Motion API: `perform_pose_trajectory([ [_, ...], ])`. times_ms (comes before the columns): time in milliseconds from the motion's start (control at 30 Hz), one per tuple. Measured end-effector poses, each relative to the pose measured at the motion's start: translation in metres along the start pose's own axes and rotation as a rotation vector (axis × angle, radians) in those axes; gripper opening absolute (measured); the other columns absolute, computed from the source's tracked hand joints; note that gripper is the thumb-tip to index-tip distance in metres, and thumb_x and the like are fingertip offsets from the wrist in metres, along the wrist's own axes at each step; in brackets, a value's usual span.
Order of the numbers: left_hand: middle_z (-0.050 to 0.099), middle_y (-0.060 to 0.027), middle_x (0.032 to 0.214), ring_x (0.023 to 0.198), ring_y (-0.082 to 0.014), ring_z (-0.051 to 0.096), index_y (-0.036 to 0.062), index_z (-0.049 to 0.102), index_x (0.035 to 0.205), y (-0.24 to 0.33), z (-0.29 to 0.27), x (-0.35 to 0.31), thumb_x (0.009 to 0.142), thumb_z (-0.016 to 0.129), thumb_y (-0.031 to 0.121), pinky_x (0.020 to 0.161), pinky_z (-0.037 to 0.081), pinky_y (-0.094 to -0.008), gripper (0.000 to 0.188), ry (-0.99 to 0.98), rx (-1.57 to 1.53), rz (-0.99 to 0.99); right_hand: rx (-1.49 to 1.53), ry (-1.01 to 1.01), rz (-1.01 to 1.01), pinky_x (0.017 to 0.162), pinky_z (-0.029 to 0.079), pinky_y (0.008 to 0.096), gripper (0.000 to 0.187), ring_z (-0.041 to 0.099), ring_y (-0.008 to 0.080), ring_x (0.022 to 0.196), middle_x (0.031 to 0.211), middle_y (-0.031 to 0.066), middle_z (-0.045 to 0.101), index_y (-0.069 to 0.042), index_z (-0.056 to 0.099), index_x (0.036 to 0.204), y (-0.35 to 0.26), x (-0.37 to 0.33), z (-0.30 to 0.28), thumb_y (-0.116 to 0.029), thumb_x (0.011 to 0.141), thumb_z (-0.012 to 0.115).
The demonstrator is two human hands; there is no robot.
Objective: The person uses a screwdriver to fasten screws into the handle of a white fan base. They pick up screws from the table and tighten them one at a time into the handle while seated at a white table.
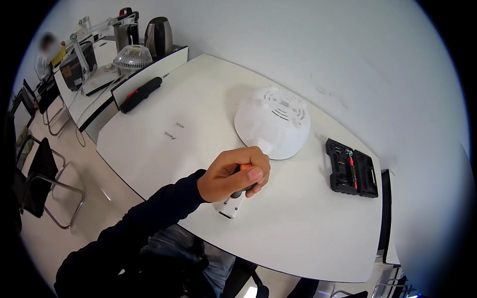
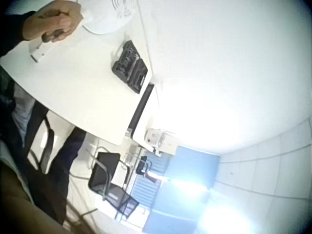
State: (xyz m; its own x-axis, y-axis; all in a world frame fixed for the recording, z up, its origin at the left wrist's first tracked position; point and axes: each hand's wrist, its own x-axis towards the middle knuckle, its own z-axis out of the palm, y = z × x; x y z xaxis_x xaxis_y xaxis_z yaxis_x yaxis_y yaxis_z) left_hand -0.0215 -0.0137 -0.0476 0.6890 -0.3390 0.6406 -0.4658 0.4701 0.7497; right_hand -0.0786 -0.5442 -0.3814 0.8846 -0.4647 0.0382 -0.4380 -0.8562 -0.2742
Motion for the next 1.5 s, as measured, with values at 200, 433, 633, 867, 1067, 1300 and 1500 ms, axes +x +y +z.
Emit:
perform_pose_trajectory([
  [200,0.046,-0.0028,0.069,0.057,-0.0077,0.045,0.0059,0.045,0.082,0.0,-0.01,-0.003,0.095,0.041,0.016,0.052,0.039,-0.0222,0.017,0.03,-0.055,0.014,-0.055,0.007,-0.039,0.093,0.041,0.04,0.062,0.049,0.0346,0.112,0.123,0.0216,0.049,0.003,0.045,0.123,0.01,-0.024,0.002,-0.027,0.074,0.068],
  [433,0.05,-0.0076,0.066,0.051,-0.0096,0.045,0.0058,0.041,0.077,0.005,-0.018,0.011,0.095,0.04,0.02,0.047,0.039,-0.0227,0.023,-0.016,-0.116,-0.075,-0.115,-0.013,-0.262,0.093,0.041,0.0402,0.06,0.049,0.0347,0.112,0.123,0.0217,0.049,0.003,0.046,0.122,0.018,-0.099,-0.055,-0.029,0.076,0.067],
  [633,0.045,-0.007,0.051,0.045,-0.0127,0.042,0.0098,0.032,0.055,0.0,-0.017,0.036,0.093,0.041,0.028,0.042,0.034,-0.0251,0.043,-0.262,-0.255,-0.187,0.404,-0.857,-0.53,0.094,0.041,0.0386,0.052,0.052,0.0292,0.111,0.119,0.0132,0.056,-0.004,0.048,0.124,-0.205,-0.181,-0.277,-0.027,0.081,0.066],
  [867,0.053,-0.0027,0.059,0.056,-0.0073,0.051,0.0016,0.055,0.07,0.015,-0.015,0.037,0.092,0.047,0.022,0.052,0.038,-0.0217,0.031,-0.62,-0.101,-0.4,0.636,-0.046,-1.291,0.092,0.039,0.0382,0.069,0.048,0.0327,0.112,0.125,0.0214,0.047,0.003,0.042,0.126,-0.419,-0.119,-0.304,-0.023,0.07,0.072],
  [1067,0.057,-0.0017,0.068,0.06,-0.0089,0.053,0.0022,0.06,0.078,0.015,-0.04,0.031,0.086,0.06,0.033,0.055,0.041,-0.0227,0.032,-0.608,-0.351,-0.415,0.861,-0.483,-1.662,0.083,0.043,0.0361,0.054,0.053,0.0311,0.098,0.112,0.0138,0.052,-0.003,0.049,0.118,-0.486,-0.105,-0.282,-0.022,0.073,0.072],
  [1300,0.056,-0.0035,0.075,0.067,-0.0136,0.054,0.001,0.058,0.084,0.011,-0.049,0.034,0.079,0.069,0.034,0.059,0.043,-0.0253,0.036,-0.84,-0.551,-0.49,0.858,-0.216,-1.67,0.069,0.05,0.0339,0.045,0.063,0.032,0.082,0.108,0.0212,0.057,-0.002,0.062,0.102,-0.482,-0.103,-0.273,-0.024,0.066,0.076],
  [1500,0.058,-0.011,0.094,0.082,-0.0206,0.059,0.001,0.055,0.097,0.042,-0.047,0.036,0.072,0.076,0.034,0.07,0.047,-0.03,0.047,-0.549,0.366,-0.419,1.027,0.014,-1.663,0.064,0.052,0.0328,0.018,0.064,0.0287,0.077,0.105,0.0207,0.059,0.0,0.065,0.079,-0.481,-0.089,-0.256,-0.008,0.064,0.07],
])
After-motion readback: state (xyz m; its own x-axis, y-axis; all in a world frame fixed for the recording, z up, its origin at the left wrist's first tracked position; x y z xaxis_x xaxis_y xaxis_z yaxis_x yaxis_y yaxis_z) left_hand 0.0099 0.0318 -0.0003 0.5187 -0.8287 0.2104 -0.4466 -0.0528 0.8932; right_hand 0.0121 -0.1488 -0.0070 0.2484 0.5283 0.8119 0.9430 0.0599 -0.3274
